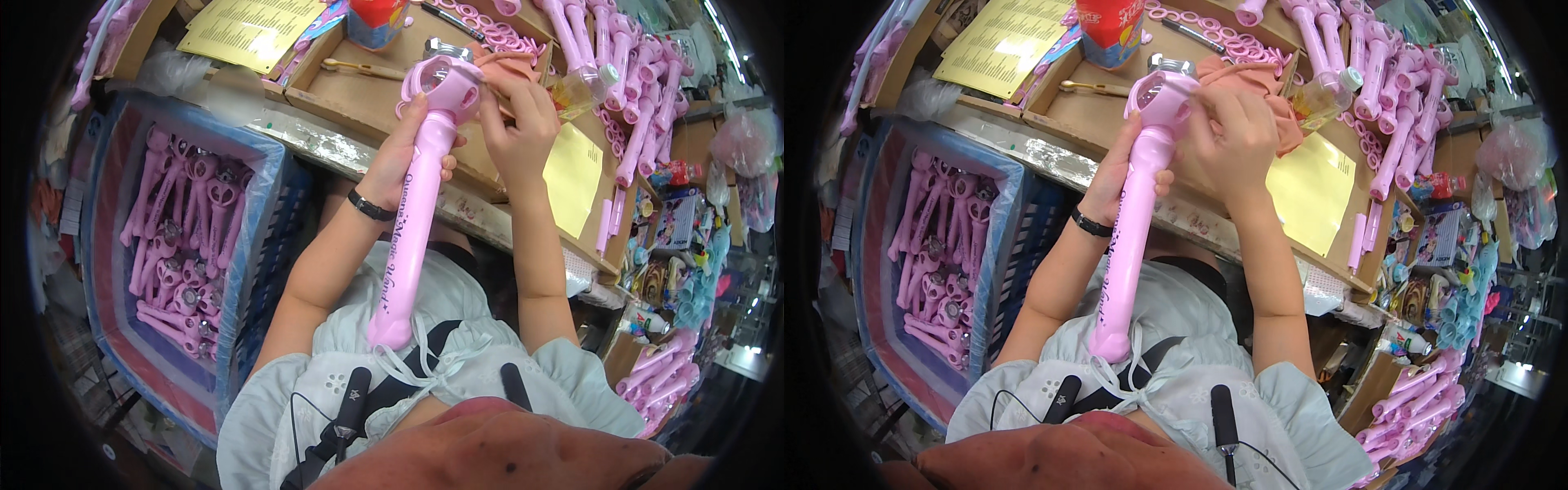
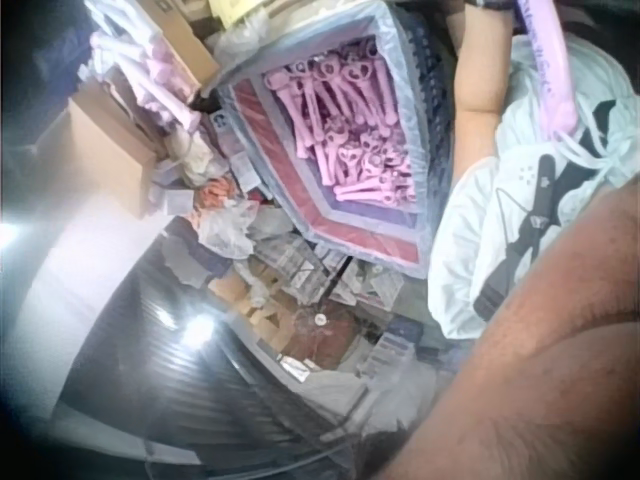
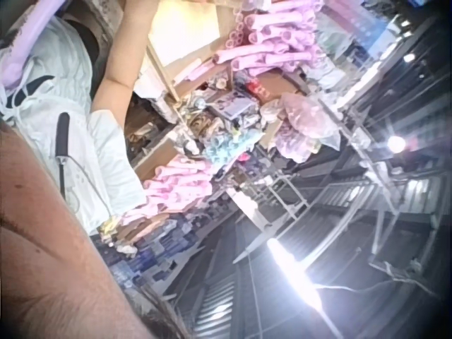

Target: The person assembles pink light sticks by inserting a small metal piece into the top, wiping the surface with a cloth, and using a wooden stick to clean or adjust the interior. They repeat this process on multiple units, handling each one individually and placing finished items aside.

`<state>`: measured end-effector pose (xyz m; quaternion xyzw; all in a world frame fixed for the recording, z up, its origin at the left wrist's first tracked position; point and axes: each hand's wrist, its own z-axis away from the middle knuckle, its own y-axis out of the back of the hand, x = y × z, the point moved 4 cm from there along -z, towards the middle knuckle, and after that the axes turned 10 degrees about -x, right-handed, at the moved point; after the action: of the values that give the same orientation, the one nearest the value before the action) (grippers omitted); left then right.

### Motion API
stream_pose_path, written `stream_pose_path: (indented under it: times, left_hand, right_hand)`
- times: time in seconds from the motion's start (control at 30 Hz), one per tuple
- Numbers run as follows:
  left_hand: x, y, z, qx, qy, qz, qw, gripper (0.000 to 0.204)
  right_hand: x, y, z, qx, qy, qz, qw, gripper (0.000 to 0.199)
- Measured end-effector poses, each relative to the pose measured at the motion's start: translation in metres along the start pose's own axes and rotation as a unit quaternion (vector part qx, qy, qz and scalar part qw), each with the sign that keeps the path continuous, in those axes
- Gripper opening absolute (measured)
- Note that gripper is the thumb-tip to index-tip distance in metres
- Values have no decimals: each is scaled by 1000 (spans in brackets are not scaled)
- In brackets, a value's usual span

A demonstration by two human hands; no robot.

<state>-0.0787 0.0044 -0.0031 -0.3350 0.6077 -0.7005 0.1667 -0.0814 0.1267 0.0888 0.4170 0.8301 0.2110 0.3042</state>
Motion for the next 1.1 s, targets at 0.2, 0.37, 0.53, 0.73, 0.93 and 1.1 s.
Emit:
stream_pose_path:
  times: [0.2, 0.37, 0.53, 0.73, 0.93, 1.1]
  left_hand:
    - [1, -1, -1, 5, -2, -22, 1000, 49]
    - [0, -1, -1, 6, 3, -14, 1000, 49]
    - [1, -2, -1, 1, -11, -28, 1000, 49]
    - [1, -2, 0, 9, -13, -25, 1000, 48]
    - [1, -3, 0, -2, -10, -19, 1000, 48]
    - [1, -4, 0, 3, -8, -25, 1000, 48]
  right_hand:
    - [-1, 1, 2, -11, 23, 18, 1000, 11]
    - [-1, 1, 2, -17, 36, 33, 999, 12]
    - [0, 0, 2, -17, 38, 10, 999, 13]
    - [-3, 0, 4, -18, 80, 28, 996, 12]
    - [-3, 0, 5, -16, 72, 19, 997, 13]
    - [0, -1, 4, -11, 51, 42, 998, 11]
